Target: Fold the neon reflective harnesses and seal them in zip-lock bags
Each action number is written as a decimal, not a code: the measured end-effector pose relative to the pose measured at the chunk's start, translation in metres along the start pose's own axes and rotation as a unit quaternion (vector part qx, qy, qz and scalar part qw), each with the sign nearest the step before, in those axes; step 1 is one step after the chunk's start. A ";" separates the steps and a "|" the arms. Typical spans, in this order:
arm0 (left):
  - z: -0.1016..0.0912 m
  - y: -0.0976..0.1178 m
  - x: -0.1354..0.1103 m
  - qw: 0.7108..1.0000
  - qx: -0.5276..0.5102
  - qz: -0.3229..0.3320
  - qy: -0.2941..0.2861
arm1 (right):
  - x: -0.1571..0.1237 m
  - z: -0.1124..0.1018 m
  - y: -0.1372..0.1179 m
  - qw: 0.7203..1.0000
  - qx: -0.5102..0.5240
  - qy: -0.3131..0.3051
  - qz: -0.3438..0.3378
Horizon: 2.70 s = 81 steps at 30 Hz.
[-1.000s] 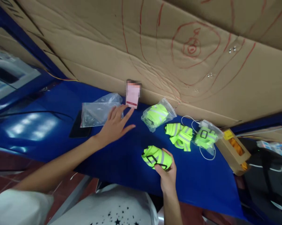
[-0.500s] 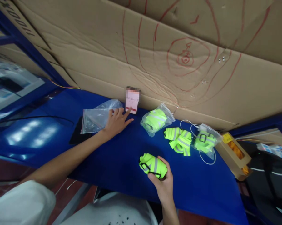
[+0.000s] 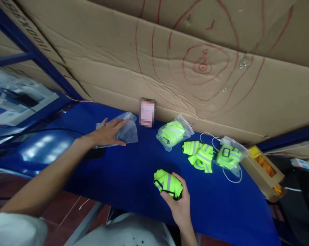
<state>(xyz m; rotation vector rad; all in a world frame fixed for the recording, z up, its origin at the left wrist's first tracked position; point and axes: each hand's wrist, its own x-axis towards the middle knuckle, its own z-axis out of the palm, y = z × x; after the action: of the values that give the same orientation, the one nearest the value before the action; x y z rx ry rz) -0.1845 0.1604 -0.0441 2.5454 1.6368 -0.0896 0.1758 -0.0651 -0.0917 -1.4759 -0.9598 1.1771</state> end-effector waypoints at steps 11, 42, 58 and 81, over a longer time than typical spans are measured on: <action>-0.023 0.109 -0.067 0.968 -0.008 -0.228 0.107 | -0.003 -0.001 0.004 0.999 -0.032 0.020 -0.022; 0.038 0.209 -0.047 0.952 -0.138 0.272 0.022 | -0.007 -0.020 0.004 0.963 0.167 0.211 0.015; 0.039 0.222 -0.063 0.932 -0.240 0.267 0.056 | 0.014 -0.043 -0.051 0.982 -0.162 -0.098 -0.005; 0.001 0.209 -0.052 0.864 -0.475 0.156 -0.062 | 0.018 -0.012 -0.059 0.925 -0.276 -0.191 -0.177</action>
<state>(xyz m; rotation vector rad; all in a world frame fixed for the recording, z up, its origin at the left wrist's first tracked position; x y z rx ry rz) -0.0161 0.0273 -0.0259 1.8983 0.8413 0.4583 0.1916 -0.0379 -0.0368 -1.4237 -1.8621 0.9809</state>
